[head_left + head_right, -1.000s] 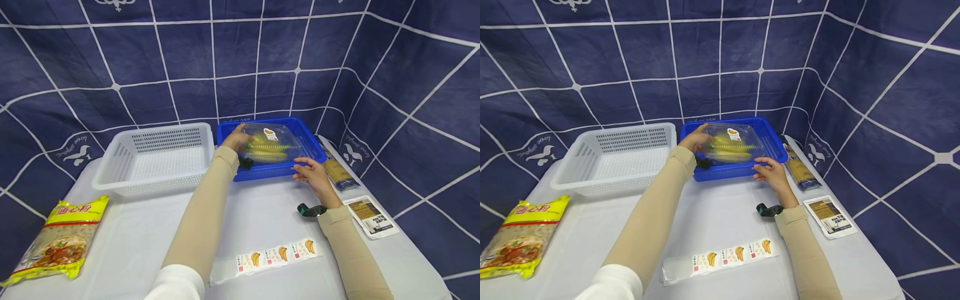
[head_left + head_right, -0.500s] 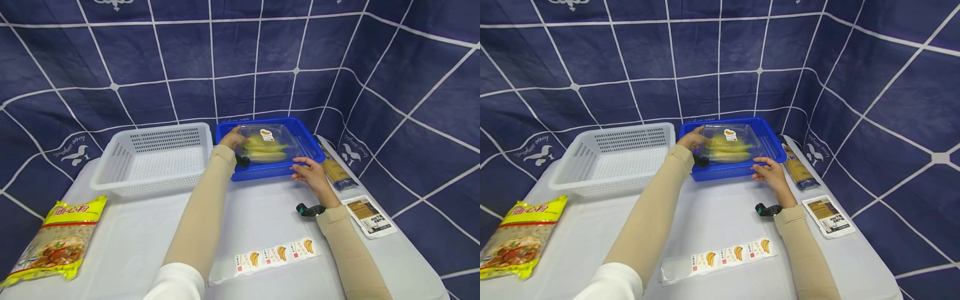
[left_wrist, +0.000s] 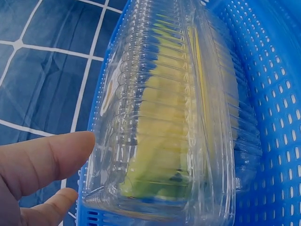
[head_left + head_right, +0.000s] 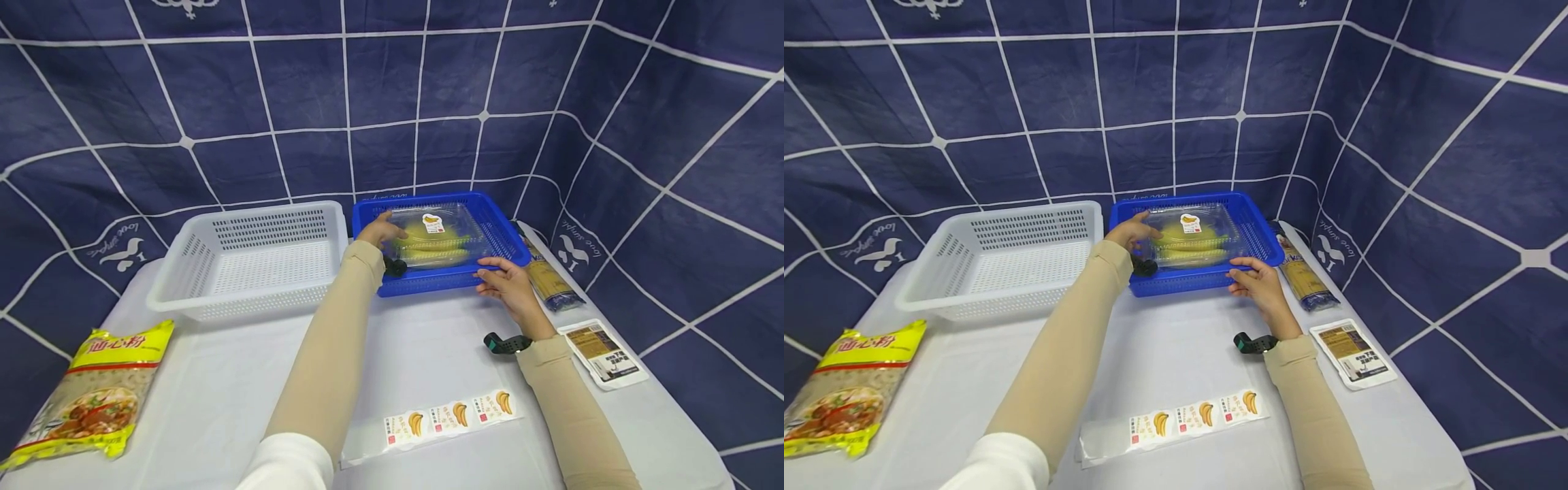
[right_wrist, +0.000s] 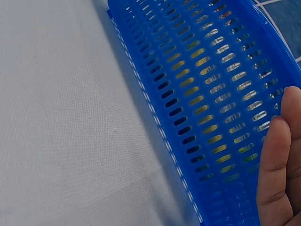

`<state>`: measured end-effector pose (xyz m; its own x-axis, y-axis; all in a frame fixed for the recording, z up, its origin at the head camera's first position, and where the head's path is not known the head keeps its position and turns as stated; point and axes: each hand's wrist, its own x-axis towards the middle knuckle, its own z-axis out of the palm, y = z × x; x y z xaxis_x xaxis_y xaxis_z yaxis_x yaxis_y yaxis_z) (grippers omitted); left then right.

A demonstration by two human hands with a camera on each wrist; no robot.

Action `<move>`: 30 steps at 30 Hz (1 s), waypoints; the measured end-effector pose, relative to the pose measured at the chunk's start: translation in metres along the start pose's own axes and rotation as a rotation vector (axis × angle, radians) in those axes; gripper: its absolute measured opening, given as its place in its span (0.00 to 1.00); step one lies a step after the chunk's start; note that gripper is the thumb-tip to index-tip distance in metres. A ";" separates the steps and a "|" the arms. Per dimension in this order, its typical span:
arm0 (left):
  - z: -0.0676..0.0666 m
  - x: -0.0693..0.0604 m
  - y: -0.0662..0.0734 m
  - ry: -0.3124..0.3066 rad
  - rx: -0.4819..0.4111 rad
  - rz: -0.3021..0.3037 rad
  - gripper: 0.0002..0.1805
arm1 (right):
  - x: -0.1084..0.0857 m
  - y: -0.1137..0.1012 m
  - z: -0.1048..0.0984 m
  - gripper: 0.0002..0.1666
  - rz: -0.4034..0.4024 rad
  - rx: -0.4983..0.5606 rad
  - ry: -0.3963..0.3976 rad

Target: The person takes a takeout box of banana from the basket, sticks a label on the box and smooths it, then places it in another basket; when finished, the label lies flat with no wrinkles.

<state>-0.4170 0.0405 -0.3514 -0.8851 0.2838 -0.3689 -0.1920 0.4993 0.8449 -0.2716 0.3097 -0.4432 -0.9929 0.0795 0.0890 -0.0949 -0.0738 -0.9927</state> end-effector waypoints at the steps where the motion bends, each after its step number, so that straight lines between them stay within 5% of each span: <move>1: 0.000 0.000 -0.001 0.003 -0.007 0.002 0.49 | 0.000 0.000 0.000 0.11 0.000 0.002 0.000; 10: -0.003 -0.003 -0.004 0.021 -0.071 0.032 0.49 | 0.003 0.001 0.001 0.11 0.000 0.005 -0.009; 18: -0.014 -0.022 -0.005 0.012 -0.053 0.089 0.46 | 0.008 0.001 0.003 0.12 -0.003 0.005 -0.021; 24: -0.018 -0.040 -0.009 0.042 -0.062 0.238 0.35 | 0.009 0.003 0.000 0.11 -0.006 0.024 -0.041; 30: -0.026 -0.069 -0.022 0.020 -0.202 0.408 0.29 | 0.011 0.002 -0.006 0.12 -0.006 0.006 -0.087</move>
<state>-0.3627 -0.0110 -0.3341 -0.9132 0.4073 0.0159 0.0970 0.1792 0.9790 -0.2824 0.3166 -0.4444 -0.9948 -0.0065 0.1021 -0.1013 -0.0797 -0.9917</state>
